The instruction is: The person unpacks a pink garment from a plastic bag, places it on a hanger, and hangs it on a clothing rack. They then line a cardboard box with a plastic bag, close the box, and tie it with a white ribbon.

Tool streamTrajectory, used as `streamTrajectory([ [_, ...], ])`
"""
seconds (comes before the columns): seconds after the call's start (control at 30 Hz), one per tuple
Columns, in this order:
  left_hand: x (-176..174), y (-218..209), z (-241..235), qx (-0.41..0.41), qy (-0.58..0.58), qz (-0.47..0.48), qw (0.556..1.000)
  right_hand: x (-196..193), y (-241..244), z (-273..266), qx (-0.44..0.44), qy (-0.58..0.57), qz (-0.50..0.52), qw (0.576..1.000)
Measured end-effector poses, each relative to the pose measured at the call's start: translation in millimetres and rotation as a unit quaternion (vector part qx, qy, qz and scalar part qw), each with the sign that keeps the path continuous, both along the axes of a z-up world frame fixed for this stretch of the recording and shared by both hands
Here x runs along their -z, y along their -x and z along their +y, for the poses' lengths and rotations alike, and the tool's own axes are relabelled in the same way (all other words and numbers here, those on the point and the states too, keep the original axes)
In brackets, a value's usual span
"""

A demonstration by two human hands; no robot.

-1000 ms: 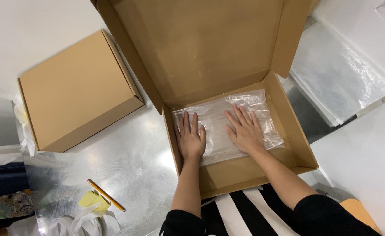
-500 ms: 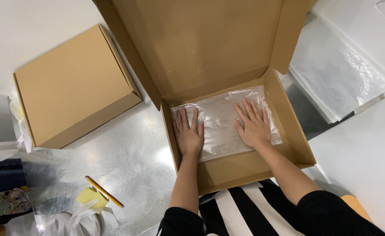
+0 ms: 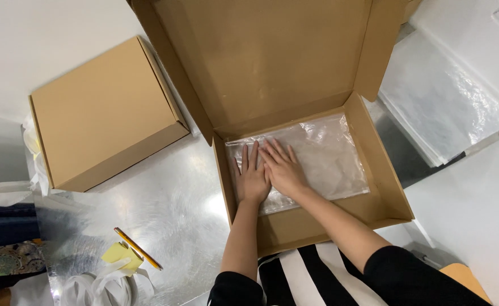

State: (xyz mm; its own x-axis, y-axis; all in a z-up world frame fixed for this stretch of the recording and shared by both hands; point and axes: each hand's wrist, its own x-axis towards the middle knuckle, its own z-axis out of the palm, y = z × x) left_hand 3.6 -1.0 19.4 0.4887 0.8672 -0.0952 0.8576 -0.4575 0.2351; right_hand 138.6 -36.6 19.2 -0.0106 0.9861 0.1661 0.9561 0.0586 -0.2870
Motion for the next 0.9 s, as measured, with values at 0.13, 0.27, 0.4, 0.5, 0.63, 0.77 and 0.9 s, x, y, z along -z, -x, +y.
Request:
streamTrajectory([
  [0.13,-7.2,1.2,3.3,-0.011,0.013,0.017,1.000,7.5,-13.3,12.0,-0.005,0.016,0.014,1.000],
  [0.27,-17.6,0.5,2.1,-0.017,0.039,0.041,0.998,-32.7,-50.7,6.0,0.061,0.155,-0.021,0.986],
  [0.4,-13.6,2.2,4.0,-0.023,0.056,0.046,0.997,-21.0,-83.9,1.9,0.099,0.121,-0.023,0.987],
  [0.5,-7.1,3.4,4.6,-0.036,0.031,0.020,0.999,-17.4,-99.3,-0.9,0.123,0.108,-0.027,0.986],
  [0.63,-8.7,6.1,4.2,-0.043,0.027,0.014,0.999,-15.2,-115.7,-8.4,0.156,0.098,-0.043,0.982],
  [0.77,-8.0,3.7,5.3,-0.044,0.034,0.021,0.998,-11.4,-135.5,-14.7,0.180,0.128,-0.028,0.975],
  [0.9,-12.5,5.8,5.8,-0.041,0.035,0.009,0.999,-2.9,-133.1,-10.0,0.192,0.130,-0.028,0.972],
])
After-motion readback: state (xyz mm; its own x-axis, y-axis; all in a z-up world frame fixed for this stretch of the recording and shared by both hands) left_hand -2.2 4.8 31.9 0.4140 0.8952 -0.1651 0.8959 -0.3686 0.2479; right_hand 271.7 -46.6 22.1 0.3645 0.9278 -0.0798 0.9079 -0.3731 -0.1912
